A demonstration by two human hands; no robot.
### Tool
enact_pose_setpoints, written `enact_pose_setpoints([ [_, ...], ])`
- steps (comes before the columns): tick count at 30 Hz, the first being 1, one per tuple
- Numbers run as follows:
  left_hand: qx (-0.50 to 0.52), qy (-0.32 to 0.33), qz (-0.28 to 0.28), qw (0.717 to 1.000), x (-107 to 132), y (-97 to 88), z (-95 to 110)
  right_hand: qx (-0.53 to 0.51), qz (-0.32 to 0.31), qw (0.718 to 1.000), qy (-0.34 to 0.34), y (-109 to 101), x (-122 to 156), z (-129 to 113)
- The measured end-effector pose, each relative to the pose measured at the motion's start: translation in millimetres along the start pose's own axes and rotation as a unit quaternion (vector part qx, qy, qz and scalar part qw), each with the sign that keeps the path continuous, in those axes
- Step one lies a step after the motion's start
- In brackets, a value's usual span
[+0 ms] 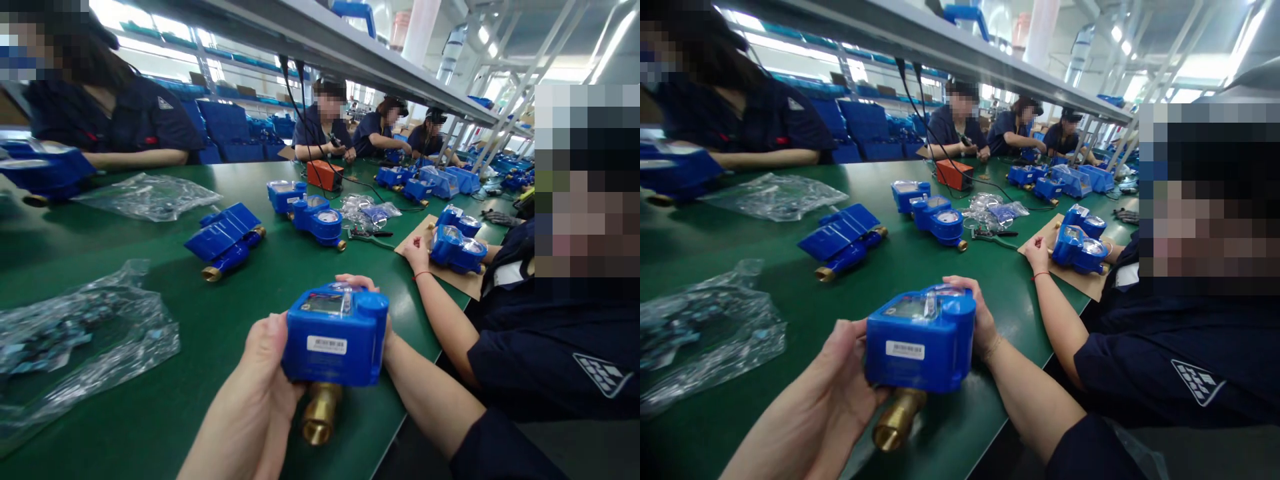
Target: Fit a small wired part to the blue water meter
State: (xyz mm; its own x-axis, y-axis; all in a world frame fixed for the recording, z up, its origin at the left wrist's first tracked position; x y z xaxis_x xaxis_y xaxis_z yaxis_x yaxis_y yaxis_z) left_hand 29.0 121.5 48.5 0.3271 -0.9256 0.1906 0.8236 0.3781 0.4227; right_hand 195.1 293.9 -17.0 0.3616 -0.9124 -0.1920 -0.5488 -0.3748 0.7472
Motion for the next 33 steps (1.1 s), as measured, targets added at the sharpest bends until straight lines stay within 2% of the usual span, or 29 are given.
enact_pose_setpoints([
  [2, 0.0, -0.016, 0.007, 1.0, -11.3, -9.6, -10.0, 0.072, 0.004, 0.997, -0.008, 21.8, 19.9, 32.9],
  [4, 0.0, -0.018, 0.034, 0.999, -22.5, -21.1, -19.7, 0.161, 0.022, 0.986, -0.031, 31.2, 27.9, 50.6],
  [7, 0.004, 0.008, 0.067, 0.998, -36.5, -34.4, -29.5, 0.263, 0.049, 0.962, -0.051, 31.0, 21.4, 55.9],
  [9, -0.001, 0.033, 0.082, 0.996, -42.7, -43.0, -33.8, 0.295, 0.053, 0.953, -0.051, 29.3, 13.5, 54.9],
  [12, -0.001, 0.082, 0.118, 0.99, -43.2, -61.9, -37.2, 0.323, 0.012, 0.946, -0.026, 38.0, 9.0, 63.6],
  [14, 0.011, 0.112, 0.142, 0.983, -36.1, -75.0, -40.7, 0.315, -0.022, 0.949, 0.002, 48.7, 15.6, 76.8],
  [16, 0.016, 0.136, 0.153, 0.979, -27.5, -83.6, -46.6, 0.281, -0.023, 0.959, 0.031, 55.8, 27.7, 90.7],
  [17, 0.009, 0.157, 0.156, 0.975, -23.9, -86.3, -48.1, 0.264, -0.017, 0.963, 0.048, 58.2, 34.6, 97.9],
  [19, -0.003, 0.199, 0.207, 0.958, -15.9, -96.1, -51.0, 0.212, 0.073, 0.971, 0.077, 49.7, 49.7, 107.4],
  [21, -0.028, 0.232, 0.24, 0.942, -8.2, -99.3, -52.9, 0.146, 0.075, 0.979, 0.122, 56.7, 66.0, 121.3],
  [24, -0.096, 0.261, 0.24, 0.93, 5.0, -94.7, -50.9, 0.079, 0.068, 0.98, 0.169, 68.1, 88.7, 134.0],
  [26, -0.159, 0.273, 0.22, 0.923, 12.0, -95.3, -40.7, 0.086, 0.092, 0.979, 0.157, 64.9, 96.6, 132.3],
  [28, -0.234, 0.287, 0.199, 0.907, 12.9, -106.7, -18.0, 0.122, 0.111, 0.977, 0.138, 56.1, 98.1, 128.4],
  [30, -0.321, 0.301, 0.185, 0.879, 5.6, -129.9, 16.8, 0.165, 0.127, 0.97, 0.122, 44.5, 96.4, 124.6],
  [33, -0.454, 0.307, 0.168, 0.82, -17.9, -174.7, 74.1, 0.204, 0.139, 0.964, 0.103, 33.7, 94.8, 120.6],
])
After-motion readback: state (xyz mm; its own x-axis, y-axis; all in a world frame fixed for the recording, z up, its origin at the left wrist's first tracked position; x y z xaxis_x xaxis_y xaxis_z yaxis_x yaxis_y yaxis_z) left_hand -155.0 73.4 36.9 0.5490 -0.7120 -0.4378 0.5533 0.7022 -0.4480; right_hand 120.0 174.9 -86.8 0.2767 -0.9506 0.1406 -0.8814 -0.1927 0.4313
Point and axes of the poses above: each hand's wrist, its own x-axis away from the middle knuckle, its own y-axis out of the palm, z = x × y, the point moved 9 cm from there along -x, towards the middle knuckle, and after that the axes turned 8 degrees about y, right-handed, at the moved point
